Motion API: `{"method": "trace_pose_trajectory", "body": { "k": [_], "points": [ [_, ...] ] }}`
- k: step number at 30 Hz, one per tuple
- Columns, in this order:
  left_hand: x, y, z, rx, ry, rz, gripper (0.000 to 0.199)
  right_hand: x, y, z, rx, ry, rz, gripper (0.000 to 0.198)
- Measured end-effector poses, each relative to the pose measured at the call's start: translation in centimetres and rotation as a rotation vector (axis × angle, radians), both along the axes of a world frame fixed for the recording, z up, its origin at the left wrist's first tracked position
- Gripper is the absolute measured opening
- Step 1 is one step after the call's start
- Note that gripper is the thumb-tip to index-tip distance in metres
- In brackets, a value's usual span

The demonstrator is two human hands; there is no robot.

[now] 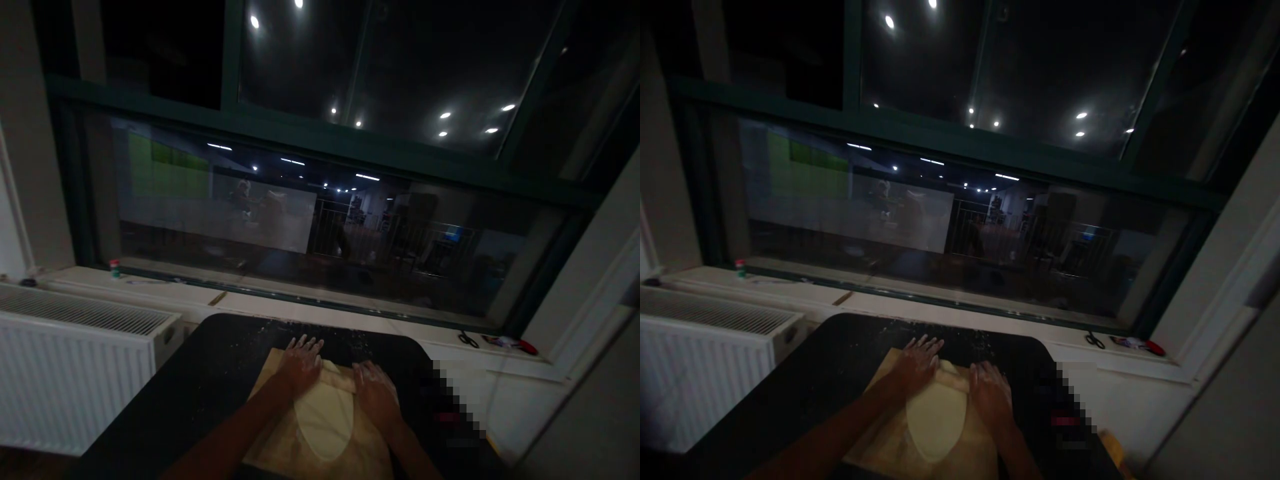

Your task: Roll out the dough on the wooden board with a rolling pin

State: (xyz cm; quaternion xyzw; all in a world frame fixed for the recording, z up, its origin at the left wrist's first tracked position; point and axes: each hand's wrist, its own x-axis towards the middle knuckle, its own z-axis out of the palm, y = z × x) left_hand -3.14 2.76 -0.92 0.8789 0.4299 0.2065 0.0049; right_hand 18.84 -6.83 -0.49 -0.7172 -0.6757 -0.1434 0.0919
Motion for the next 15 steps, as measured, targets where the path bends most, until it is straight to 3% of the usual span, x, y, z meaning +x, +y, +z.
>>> {"method": "trace_pose_trajectory", "body": {
  "k": [3,8,11,15],
  "points": [
    [1.1,1.7,0.2,-0.068,0.024,0.048,0.048,1.0,2.5,0.2,-0.042,0.006,-0.003,0.036],
    [2.1,3.4,0.7,-0.127,0.013,0.113,0.044,1.4,5.7,1.2,0.024,0.009,-0.087,0.04],
    [2.1,3.2,0.9,-0.131,-0.012,0.137,0.044,0.8,5.5,1.6,0.085,0.009,-0.135,0.048],
    [1.7,2.3,1.2,-0.099,-0.041,0.118,0.044,0.2,3.6,1.6,0.112,0.025,-0.094,0.048]
  ]
}}
